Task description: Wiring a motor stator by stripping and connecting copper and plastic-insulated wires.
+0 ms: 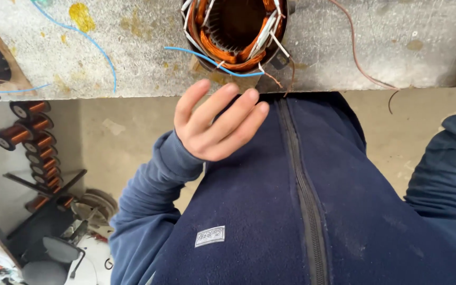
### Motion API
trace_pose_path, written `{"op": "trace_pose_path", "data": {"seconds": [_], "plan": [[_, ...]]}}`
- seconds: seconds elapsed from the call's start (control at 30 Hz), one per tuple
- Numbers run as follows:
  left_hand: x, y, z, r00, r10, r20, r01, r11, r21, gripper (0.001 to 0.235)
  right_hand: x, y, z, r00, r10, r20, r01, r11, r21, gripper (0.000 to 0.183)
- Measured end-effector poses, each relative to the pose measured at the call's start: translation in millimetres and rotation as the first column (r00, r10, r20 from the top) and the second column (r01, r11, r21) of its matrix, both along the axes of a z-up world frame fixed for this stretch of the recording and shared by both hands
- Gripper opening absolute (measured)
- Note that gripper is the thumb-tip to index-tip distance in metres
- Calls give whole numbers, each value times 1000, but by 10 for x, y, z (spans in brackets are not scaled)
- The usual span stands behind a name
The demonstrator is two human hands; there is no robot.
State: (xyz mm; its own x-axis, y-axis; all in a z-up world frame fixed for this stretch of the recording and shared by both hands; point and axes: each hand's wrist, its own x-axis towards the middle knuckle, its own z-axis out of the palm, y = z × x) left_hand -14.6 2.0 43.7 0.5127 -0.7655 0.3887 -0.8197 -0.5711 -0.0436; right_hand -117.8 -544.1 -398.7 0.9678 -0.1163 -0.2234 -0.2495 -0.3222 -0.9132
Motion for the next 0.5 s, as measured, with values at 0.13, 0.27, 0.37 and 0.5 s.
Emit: {"op": "trace_pose_path", "data": {"seconds": [0.13, 0.27, 0.37, 0.5], "plan": [[228, -3, 4, 999, -33, 9, 32, 992, 121, 20, 119, 283, 473, 999, -12, -47, 17, 992, 121, 29], [513, -14, -58, 976, -174, 130, 155, 977, 144, 18, 77, 1343, 2263, 980, -158, -122, 179, 965, 189, 25], [737, -30, 20, 945, -325, 29, 313, 930, 194, 16, -120, 2279, 2958, 934, -309, -179, 346, 908, 238, 24], [923, -72, 109, 865, -478, -154, 500, 848, 174, 15, -571, 3364, 3190, 835, -498, -235, 549, 781, 298, 24]]}}
